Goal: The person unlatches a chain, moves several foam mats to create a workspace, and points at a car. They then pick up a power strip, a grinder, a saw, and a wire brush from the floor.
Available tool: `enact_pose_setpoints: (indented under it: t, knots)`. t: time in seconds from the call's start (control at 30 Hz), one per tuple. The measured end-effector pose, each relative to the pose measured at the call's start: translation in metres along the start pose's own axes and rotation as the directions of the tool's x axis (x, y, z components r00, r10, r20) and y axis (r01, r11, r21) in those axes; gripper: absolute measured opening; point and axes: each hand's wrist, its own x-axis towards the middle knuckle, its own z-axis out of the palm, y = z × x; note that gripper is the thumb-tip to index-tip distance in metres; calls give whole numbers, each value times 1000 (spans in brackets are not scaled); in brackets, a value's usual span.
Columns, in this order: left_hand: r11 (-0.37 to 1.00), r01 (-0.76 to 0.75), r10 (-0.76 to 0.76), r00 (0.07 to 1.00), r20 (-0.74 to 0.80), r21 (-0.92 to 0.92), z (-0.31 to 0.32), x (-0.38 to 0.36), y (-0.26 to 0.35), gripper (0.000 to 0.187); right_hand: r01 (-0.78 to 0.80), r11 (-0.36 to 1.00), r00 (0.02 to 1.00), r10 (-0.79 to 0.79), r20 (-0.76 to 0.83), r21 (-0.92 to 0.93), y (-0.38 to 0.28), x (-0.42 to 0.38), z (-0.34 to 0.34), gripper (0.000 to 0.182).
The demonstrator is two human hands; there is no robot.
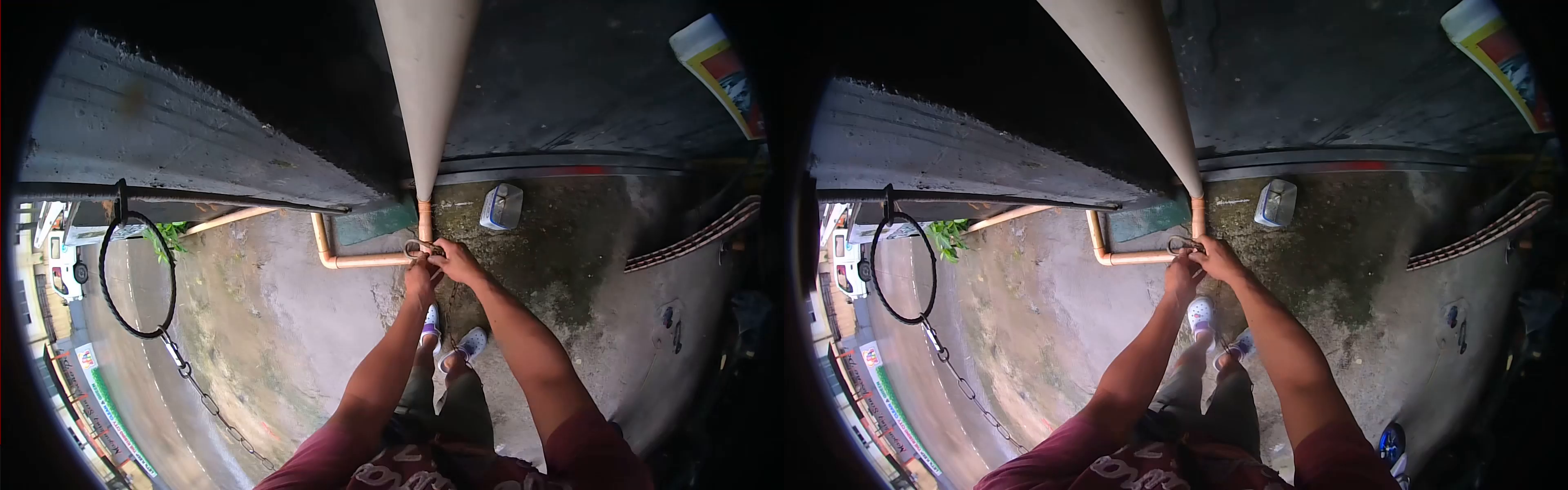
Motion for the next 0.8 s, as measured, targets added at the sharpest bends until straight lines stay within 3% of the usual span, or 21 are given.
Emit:
enact_pose_setpoints:
  t: [0.07, 0.1, 0.17, 0.27, 0.37, 0.43, 0.47, 0.5, 0.53, 0.6, 0.63, 0.67, 0.7, 0.73, 0.8]
  knots:
    - [999, 6, -10, 995, -99, -40, -9, 2, 10, 30, -39, 997, 998, 41, -36, 67, -2, -1, 32, 41]
    - [996, 10, -26, 982, -188, -86, -13, 5, 17, 28, -74, 989, 996, 79, -35, 132, -10, -3, 39, 56]
    - [976, -63, 26, 984, -176, -207, -34, 17, 29, 29, -41, 964, 994, 67, -91, 262, -14, -7, 49, 69]
    - [940, -193, 92, 938, -335, -283, -65, 47, 55, 35, -186, 954, 964, 223, -142, 237, 28, -20, 70, 73]
    - [909, -299, 128, 862, -490, -289, -88, 80, 103, 37, -386, 818, 907, 420, 16, 426, 49, -89, 37, 68]
    - [846, -361, 196, 895, -401, -392, -117, 133, 128, 34, -432, 821, 876, 481, -45, 374, 91, -162, 22, 61]
    - [872, -389, 235, 865, -443, -298, -122, 157, 143, 31, -534, 770, 809, 586, -53, 349, 135, -204, 21, 58]
    - [890, -409, 274, 832, -482, -200, -127, 181, 157, 29, -665, 661, 675, 731, -100, 348, 127, -246, 8, 56]
    - [918, -390, 301, 800, -519, -70, -123, 189, 167, 29, -630, 630, 643, 751, -150, 454, 173, -302, 16, 53]
    - [922, -277, 387, 717, -580, 272, -111, 196, 176, 30, -669, 515, 495, 846, -197, 535, 182, -391, 7, 43]
    - [797, -103, 482, 700, -526, 595, -110, 202, 175, 31, -602, 495, 431, 862, -267, 626, 182, -430, 7, 34]
    - [487, 144, 594, 669, -447, 862, -108, 206, 173, 32, -611, 456, 375, 887, -271, 648, 171, -459, -1, 33]
    - [183, 323, 658, 662, -360, 929, -107, 210, 170, 33, -621, 408, 312, 912, -265, 669, 156, -485, -7, 33]
    - [11, 409, 681, 665, -306, 913, -112, 218, 168, 35, -623, 401, 302, 915, -267, 672, 140, -504, -7, 33]
    - [172, 389, 548, 726, -416, 905, -92, 184, 191, 34, -612, 283, 202, 959, -201, 739, 120, -529, -17, 32]
